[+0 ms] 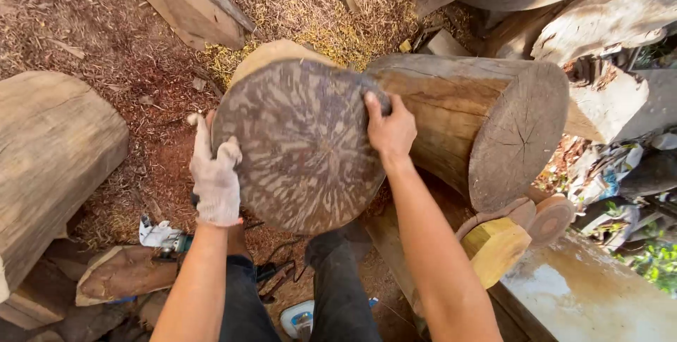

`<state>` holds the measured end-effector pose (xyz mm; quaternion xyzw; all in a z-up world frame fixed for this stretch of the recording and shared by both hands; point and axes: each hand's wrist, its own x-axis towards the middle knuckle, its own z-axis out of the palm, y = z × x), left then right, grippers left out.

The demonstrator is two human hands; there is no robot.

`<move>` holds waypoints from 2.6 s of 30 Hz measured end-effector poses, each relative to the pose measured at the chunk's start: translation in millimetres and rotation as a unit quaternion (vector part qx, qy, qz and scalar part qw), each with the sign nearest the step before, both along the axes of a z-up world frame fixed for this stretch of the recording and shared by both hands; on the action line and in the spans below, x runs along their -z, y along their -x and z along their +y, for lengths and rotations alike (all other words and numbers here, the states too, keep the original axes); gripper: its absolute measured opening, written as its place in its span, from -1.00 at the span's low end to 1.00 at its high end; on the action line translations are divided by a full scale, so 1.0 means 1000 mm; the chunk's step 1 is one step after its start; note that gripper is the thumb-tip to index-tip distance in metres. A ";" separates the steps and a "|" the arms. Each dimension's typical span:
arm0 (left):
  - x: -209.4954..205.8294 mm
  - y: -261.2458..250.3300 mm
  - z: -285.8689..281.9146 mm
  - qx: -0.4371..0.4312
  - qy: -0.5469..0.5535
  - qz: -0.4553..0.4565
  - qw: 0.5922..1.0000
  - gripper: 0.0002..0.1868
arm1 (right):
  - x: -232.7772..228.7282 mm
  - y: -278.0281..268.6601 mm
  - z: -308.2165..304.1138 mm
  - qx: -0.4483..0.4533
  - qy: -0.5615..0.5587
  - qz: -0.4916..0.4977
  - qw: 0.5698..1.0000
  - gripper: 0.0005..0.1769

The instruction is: The person uses an angle grinder with a sanding disc to smooth large cross-sections of logs.

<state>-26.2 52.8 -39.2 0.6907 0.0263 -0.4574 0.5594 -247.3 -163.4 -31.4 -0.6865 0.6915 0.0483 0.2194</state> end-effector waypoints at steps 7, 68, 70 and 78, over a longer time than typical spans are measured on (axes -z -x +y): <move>0.070 0.024 0.112 -0.097 0.054 0.029 0.993 -0.27 | 0.002 0.013 0.086 -0.028 0.052 -0.026 0.998 -0.41; 0.011 0.221 0.349 0.018 -0.364 0.296 0.883 -0.04 | 0.023 0.026 0.055 -0.042 0.111 -0.090 0.989 -0.10; 0.017 0.220 0.339 0.039 -0.382 0.309 0.870 -0.04 | 0.012 0.015 0.067 -0.123 0.091 -0.130 0.980 -0.15; 0.038 0.180 0.260 0.163 -0.425 0.234 0.859 -0.08 | -0.004 0.001 0.077 -0.036 0.064 -0.015 0.997 -0.24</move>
